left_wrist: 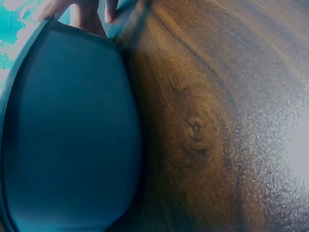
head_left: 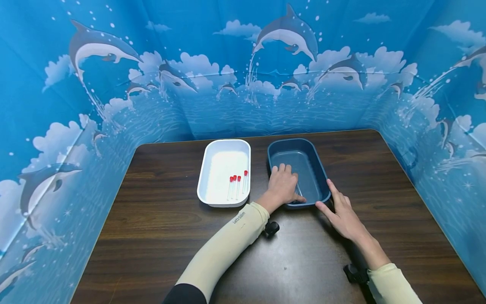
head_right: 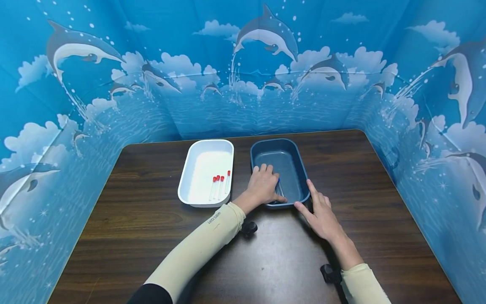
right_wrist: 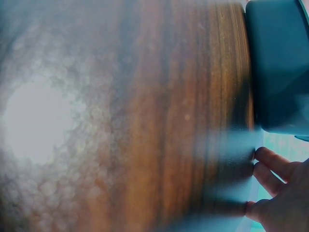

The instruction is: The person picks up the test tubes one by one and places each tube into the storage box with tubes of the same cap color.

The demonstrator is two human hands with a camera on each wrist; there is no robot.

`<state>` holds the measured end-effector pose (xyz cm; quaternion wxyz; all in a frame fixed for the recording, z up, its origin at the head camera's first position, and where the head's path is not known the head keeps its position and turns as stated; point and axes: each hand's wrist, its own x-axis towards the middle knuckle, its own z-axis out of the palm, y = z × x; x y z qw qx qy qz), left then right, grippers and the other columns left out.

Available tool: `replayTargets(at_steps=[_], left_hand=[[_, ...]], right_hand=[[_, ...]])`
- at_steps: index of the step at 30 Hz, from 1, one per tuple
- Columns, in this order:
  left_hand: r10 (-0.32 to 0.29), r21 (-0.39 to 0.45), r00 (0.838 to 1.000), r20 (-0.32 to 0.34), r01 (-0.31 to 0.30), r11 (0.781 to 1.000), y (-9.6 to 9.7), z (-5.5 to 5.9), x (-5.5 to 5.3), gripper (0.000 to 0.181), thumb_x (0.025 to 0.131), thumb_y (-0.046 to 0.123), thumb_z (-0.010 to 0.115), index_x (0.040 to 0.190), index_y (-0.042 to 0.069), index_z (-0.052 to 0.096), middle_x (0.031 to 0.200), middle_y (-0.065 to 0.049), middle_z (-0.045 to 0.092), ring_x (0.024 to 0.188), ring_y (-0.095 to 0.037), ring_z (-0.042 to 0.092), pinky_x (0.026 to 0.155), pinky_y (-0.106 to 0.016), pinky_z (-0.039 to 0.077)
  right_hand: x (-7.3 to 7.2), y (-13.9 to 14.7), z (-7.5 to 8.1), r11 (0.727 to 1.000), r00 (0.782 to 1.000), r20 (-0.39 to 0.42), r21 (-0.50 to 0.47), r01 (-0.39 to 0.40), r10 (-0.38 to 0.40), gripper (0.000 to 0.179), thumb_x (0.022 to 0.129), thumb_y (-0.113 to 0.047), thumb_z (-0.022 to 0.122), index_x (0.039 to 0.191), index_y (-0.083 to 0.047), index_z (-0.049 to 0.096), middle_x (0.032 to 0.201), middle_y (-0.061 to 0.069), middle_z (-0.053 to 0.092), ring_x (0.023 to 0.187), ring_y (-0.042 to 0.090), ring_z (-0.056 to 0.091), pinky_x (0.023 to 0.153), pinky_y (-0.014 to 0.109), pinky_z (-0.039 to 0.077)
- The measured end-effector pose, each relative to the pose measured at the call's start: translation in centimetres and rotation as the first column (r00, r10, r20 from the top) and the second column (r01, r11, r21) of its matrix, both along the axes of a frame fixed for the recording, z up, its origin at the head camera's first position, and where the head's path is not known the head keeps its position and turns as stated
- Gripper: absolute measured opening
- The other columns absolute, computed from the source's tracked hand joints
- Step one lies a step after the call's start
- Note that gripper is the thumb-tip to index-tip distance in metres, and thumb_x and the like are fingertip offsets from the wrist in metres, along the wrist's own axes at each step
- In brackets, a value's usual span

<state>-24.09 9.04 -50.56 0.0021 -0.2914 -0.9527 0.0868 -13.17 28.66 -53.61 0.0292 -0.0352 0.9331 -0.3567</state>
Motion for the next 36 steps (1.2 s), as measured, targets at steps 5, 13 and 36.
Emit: replayTargets(at_steps=[5,13,36], left_hand=[[0.008,-0.016,1.000,-0.003,-0.008,1.000,0.10,0.01,0.04,0.079,0.065,0.090,0.055,0.106,0.024,0.068,0.097,0.000,0.048,0.085,-0.019,0.034,0.073,-0.035,0.029],[0.011,-0.028,1.000,-0.011,-0.012,1.000,0.15,-0.18,0.03,0.081,0.063,0.091,0.054,0.107,0.024,0.068,0.096,0.000,0.047,0.084,-0.019,0.035,0.072,-0.035,0.028],[0.000,-0.039,1.000,-0.023,-0.001,0.999,0.15,-0.16,0.08,0.080,0.064,0.091,0.055,0.106,0.024,0.067,0.094,0.000,0.047,0.084,-0.019,0.034,0.072,-0.034,0.028]], right_hand=[[-0.03,0.05,-0.05,1.000,1.000,0.004,0.000,0.000,0.000,0.083,0.099,-0.053,0.048,0.159,-0.025,-0.004,0.153,0.031,0.022,0.129,0.049,0.026,0.093,0.072,0.031],[0.03,0.06,-0.02,1.000,1.000,0.003,-0.001,-0.002,0.002,0.083,0.100,-0.052,0.048,0.158,-0.028,-0.005,0.154,0.031,0.022,0.130,0.050,0.026,0.093,0.072,0.031],[0.13,0.14,0.04,1.000,1.000,-0.006,-0.014,-0.008,0.007,0.083,0.100,-0.051,0.049,0.159,-0.024,-0.002,0.153,0.031,0.023,0.129,0.050,0.027,0.092,0.071,0.031]])
